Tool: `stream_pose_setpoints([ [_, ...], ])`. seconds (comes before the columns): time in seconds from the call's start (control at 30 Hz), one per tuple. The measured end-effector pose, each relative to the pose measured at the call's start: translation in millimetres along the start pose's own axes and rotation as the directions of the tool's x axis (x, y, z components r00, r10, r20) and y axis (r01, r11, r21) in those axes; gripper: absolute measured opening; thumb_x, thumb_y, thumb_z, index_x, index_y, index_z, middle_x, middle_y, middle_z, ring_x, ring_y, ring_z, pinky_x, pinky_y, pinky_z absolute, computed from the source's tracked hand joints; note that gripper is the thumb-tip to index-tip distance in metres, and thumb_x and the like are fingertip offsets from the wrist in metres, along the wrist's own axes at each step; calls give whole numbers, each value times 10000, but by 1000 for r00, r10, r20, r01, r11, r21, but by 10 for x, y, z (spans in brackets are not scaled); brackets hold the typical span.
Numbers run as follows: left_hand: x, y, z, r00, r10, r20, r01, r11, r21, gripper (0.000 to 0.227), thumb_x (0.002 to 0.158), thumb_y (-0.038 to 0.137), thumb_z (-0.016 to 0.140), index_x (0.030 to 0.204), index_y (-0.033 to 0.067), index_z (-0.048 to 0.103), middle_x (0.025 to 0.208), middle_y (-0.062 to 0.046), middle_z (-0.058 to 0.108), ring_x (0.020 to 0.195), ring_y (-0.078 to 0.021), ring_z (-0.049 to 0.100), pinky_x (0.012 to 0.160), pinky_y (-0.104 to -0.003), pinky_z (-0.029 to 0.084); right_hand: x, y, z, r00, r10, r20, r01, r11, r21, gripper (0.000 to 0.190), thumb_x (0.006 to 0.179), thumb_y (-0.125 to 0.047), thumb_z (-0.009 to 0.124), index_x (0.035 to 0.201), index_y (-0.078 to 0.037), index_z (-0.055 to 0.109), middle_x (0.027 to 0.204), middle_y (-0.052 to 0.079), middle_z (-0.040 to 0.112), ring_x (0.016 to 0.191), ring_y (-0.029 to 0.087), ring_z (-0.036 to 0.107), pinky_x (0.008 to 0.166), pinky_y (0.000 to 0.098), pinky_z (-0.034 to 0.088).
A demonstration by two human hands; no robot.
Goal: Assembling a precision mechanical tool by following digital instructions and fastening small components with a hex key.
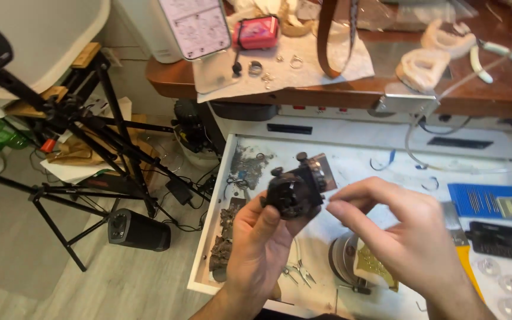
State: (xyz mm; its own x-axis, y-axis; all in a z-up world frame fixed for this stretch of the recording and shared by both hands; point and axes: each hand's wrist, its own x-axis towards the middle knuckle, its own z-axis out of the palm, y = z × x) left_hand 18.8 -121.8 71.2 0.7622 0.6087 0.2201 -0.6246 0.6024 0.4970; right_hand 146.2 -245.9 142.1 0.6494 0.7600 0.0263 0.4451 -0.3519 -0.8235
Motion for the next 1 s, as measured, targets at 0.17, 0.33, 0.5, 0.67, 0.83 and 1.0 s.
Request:
stream_pose_setpoints([
  [0.17,-19,-35,32,999,-53,5,53,997,62,414,905,247,776,1159,-62,668,1156,-179,705,1087,-273,672,1025,-487,550,-91,-7,-22,654,-734,-183,687,677,-264,413,737,-212,866,1080,-79,677,1021,75,701,918,205,679,867,333,525],
  [0.33,-31,6,28,998,-56,9,54,993,104,406,884,241,791,1130,-64,682,1108,-185,720,1027,-282,688,977,-467,566,-49,-69,-4,569,-812,-129,745,575,-338,412,794,-225,844,1146,-109,664,1161,90,660,1053,234,643,985,398,505],
  [0.5,-18,18,18,997,-75,-6,75,982,173,459,817,258,843,1115,-60,698,1069,-150,724,963,-215,664,876,-310,538,-38,-66,59,481,-852,-206,783,523,-336,298,784,-196,846,1026,-111,695,1022,73,674,911,176,643,936,401,557],
  [0.67,-35,25,53,993,-118,7,116,983,139,494,826,213,835,1194,-74,671,1106,-161,727,1007,-228,669,917,-326,535,-75,-144,95,512,-821,-254,774,569,-279,250,756,-158,857,943,-107,701,981,84,646,895,218,650,876,349,597],
  [0.83,-28,21,58,993,-122,-4,121,982,147,526,799,236,858,1189,-66,678,1093,-155,732,997,-224,668,917,-332,526,-94,-146,100,559,-783,-275,745,619,-248,284,729,-161,879,940,-114,695,974,74,652,905,210,669,848,325,595],
  [1.0,-26,28,73,994,-101,31,95,983,155,491,823,225,850,1181,-63,678,1119,-163,724,1046,-242,660,961,-352,520,-87,-134,104,561,-779,-282,752,621,-219,242,734,-160,864,907,-123,700,964,60,653,909,211,665,849,319,587],
])
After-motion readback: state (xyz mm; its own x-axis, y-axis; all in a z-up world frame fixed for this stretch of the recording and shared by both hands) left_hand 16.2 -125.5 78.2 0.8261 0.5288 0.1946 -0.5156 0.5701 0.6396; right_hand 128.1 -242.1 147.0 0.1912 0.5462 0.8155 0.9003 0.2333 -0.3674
